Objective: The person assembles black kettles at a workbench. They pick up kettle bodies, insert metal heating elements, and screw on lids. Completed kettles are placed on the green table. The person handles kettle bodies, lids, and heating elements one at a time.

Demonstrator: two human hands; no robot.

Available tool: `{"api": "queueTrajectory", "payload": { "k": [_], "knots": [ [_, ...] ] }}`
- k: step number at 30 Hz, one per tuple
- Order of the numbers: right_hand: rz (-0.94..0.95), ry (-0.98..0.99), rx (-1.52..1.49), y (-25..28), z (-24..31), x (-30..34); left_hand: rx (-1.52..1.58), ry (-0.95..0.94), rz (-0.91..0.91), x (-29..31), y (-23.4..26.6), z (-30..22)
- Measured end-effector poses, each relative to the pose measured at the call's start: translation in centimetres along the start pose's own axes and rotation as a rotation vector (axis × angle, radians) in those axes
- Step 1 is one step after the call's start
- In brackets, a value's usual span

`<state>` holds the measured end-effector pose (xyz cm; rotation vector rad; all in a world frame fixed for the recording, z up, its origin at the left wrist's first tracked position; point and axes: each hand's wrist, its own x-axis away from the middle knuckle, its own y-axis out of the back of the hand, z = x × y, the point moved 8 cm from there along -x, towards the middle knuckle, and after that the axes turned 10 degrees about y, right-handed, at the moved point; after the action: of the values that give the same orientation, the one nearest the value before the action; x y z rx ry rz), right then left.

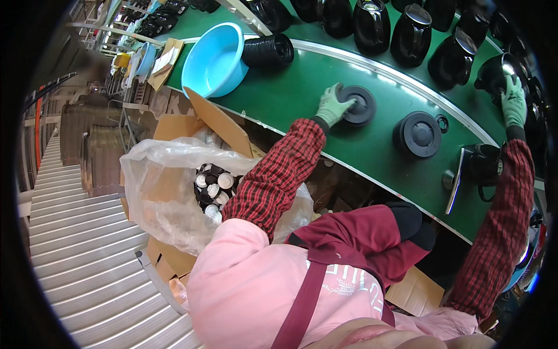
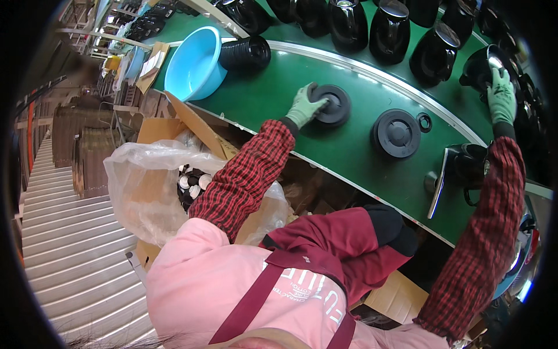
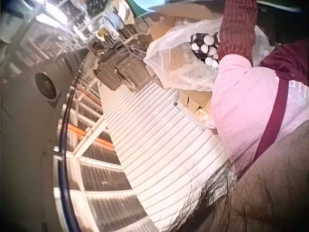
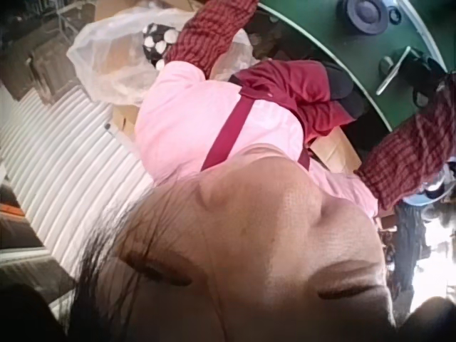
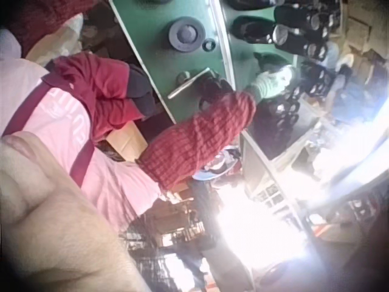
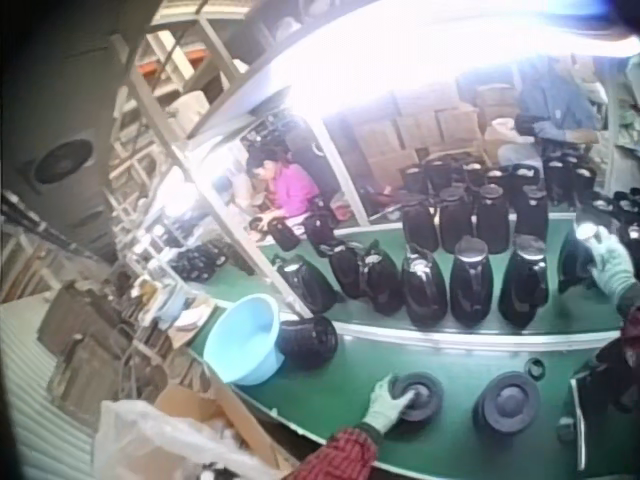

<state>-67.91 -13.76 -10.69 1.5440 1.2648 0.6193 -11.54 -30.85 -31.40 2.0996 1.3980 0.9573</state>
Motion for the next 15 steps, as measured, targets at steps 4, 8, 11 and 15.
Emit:
{"api": "queueTrajectory", "payload": {
  "k": [4,8,11,15],
  "knots": [
    [-0.257,0.103,-0.125,9.9,-2.9,3.4,0.145,-0.101,-0.591,0.4,10.9,-2.5],
    [-0.381,0.168,-0.312,15.9,-5.5,10.9,0.326,0.526,-0.909,-5.3,24.0,8.2],
    [-0.324,-0.026,-0.525,17.5,-7.1,18.9,0.363,0.671,-0.929,-8.4,26.9,12.3],
    [-0.322,-0.206,-0.705,21.9,-2.9,27.5,0.267,0.744,-0.709,-11.5,24.5,11.9]
  ]
}}
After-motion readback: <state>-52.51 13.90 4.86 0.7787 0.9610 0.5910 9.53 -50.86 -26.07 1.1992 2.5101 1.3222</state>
